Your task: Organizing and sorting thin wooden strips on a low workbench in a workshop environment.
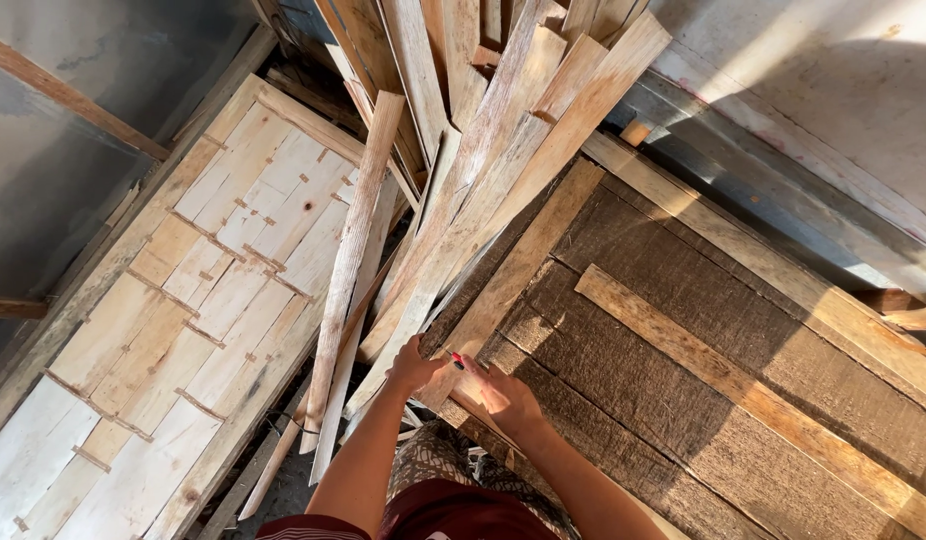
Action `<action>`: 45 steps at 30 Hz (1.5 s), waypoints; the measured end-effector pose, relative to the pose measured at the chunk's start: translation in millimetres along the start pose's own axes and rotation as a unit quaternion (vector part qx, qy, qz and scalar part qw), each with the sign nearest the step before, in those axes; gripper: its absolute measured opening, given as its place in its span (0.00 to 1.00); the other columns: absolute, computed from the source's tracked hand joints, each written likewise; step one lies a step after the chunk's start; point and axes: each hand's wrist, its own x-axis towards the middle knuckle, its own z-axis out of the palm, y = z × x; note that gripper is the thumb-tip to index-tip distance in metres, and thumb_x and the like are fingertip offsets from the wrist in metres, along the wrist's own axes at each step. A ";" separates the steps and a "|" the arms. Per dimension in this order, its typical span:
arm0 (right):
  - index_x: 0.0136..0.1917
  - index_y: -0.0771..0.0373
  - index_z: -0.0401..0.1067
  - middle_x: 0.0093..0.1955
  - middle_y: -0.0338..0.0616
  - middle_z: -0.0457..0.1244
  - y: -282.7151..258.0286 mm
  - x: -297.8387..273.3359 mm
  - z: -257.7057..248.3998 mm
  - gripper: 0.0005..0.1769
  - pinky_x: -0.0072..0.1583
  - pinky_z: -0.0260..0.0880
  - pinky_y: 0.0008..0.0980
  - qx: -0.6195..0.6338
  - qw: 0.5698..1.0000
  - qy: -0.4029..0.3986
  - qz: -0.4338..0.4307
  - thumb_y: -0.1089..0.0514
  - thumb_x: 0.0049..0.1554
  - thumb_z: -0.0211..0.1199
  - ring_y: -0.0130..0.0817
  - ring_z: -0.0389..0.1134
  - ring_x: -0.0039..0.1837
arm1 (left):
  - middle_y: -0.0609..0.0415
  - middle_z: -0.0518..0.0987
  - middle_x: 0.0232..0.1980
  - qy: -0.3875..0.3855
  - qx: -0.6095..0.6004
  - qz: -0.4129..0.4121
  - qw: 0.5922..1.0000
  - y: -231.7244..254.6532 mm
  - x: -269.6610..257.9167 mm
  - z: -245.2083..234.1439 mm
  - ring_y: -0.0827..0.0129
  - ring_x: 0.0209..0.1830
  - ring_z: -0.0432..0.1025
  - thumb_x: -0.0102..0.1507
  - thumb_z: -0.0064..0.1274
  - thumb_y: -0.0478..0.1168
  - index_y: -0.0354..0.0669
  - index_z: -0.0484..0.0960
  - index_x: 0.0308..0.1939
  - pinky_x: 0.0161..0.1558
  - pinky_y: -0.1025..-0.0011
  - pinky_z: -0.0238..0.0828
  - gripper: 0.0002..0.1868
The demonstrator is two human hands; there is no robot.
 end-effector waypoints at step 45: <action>0.59 0.69 0.71 0.44 0.49 0.70 84.6 62.3 25.0 0.14 0.42 0.71 0.36 0.630 0.739 0.185 0.149 0.55 0.67 0.58 0.33 0.67 0.40 | 0.39 0.72 0.69 0.017 -0.091 0.080 0.992 -6.0 -5.9 -2.6 0.53 0.67 0.68 0.57 0.72 0.51 0.47 0.62 0.76 0.67 0.51 0.64 0.49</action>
